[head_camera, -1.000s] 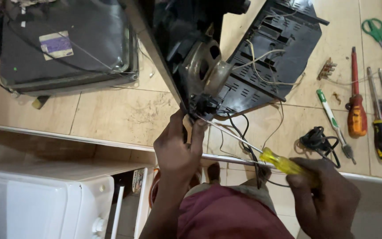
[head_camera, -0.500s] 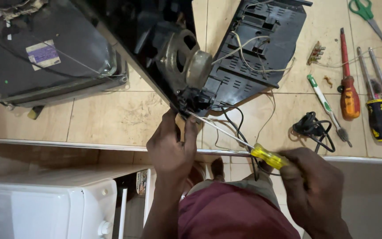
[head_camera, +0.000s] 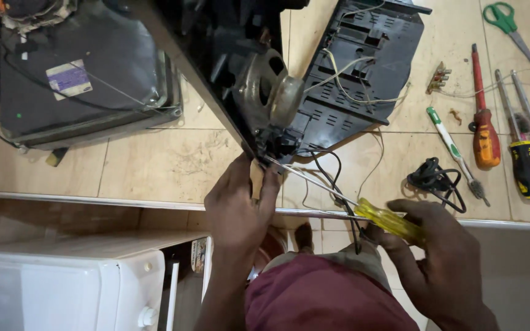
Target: The person uses a screwdriver to remove screws from the back of a television set. They then disconnect wires and manipulate internal components, including a speaker, while working on a tiled floor.
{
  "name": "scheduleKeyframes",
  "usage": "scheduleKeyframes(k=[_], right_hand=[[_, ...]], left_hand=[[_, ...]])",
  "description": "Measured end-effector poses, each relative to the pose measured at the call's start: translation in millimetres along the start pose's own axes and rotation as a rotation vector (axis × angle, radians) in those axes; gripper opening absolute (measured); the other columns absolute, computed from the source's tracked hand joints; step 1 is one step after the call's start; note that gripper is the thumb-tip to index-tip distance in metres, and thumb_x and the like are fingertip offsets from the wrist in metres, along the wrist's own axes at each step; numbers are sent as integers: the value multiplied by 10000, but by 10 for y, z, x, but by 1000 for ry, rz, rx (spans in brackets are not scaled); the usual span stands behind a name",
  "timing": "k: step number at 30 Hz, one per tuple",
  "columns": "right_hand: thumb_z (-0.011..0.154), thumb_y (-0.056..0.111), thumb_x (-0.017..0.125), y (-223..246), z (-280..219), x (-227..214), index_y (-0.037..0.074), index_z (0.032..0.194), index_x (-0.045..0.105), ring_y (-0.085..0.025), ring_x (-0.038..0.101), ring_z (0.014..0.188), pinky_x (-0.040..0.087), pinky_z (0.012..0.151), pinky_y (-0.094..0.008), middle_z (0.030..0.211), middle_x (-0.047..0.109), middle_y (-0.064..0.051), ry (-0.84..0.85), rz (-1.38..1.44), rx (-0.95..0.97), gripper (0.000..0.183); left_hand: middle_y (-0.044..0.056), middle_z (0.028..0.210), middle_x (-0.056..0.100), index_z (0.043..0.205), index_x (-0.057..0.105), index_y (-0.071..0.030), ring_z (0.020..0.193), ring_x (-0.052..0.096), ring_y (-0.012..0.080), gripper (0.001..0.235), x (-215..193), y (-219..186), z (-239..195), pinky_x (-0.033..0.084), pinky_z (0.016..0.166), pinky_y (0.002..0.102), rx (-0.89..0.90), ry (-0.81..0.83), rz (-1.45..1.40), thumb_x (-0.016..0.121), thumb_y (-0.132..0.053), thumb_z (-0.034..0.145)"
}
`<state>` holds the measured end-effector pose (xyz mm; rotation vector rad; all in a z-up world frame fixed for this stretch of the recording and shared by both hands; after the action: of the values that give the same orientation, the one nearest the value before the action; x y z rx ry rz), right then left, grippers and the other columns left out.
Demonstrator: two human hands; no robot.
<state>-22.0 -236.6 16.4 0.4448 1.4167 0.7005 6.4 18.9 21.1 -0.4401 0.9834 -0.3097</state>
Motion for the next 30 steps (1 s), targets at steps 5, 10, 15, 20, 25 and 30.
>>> scheduleKeyframes(k=[5,10,15,20,25,30], right_hand=[[802,131,810,-8,-5,-13,-10,1098,676,-248,649,760,510,675,-369,1015,671,-144,-120,-31,-188,354],[809,106,768,133,111,-63,-11,1043,717,-213,587,607,463,583,-336,808,666,-84,-98,6,-167,267],[911,182,609,113,179,-77,18,831,764,-165,639,480,463,514,-290,597,789,-63,134,298,191,239],[770,246,833,-38,104,-66,19,1189,526,-271,673,801,531,670,-408,1051,667,-146,-13,-63,-172,567],[824,108,830,83,124,-12,-24,1099,650,-230,642,749,491,646,-369,1037,735,-165,-210,-112,-324,354],[938,110,639,-7,210,-27,-22,857,704,-160,469,539,372,533,-302,637,656,-84,-25,308,212,167]], left_hand=[[135,809,734,1128,664,-7,593,673,306,422,-73,33,139,497,523,405,-4,133,46,741,-351,896],[147,801,717,1155,624,-21,606,664,333,382,-105,59,188,477,528,439,-3,197,54,716,-303,915],[154,838,723,1159,610,-23,652,676,350,349,-158,39,194,486,562,454,17,244,52,685,-271,925],[154,816,727,1123,613,-31,645,681,361,349,-81,110,155,496,566,461,-49,257,78,681,-320,940],[165,759,705,1131,612,7,576,655,341,378,-71,140,123,483,535,448,-33,231,62,690,-309,938],[153,836,734,1239,565,-9,591,679,305,401,-137,31,133,491,529,443,-9,290,-17,680,-252,942]])
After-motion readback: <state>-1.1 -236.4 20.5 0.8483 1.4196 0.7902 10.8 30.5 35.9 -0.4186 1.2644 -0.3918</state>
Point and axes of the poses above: each hand's wrist, its own z-axis towards the middle knuckle, its own x-axis out of the palm, y = z × x, the point moved 1 cm from there along z, towards the middle knuckle
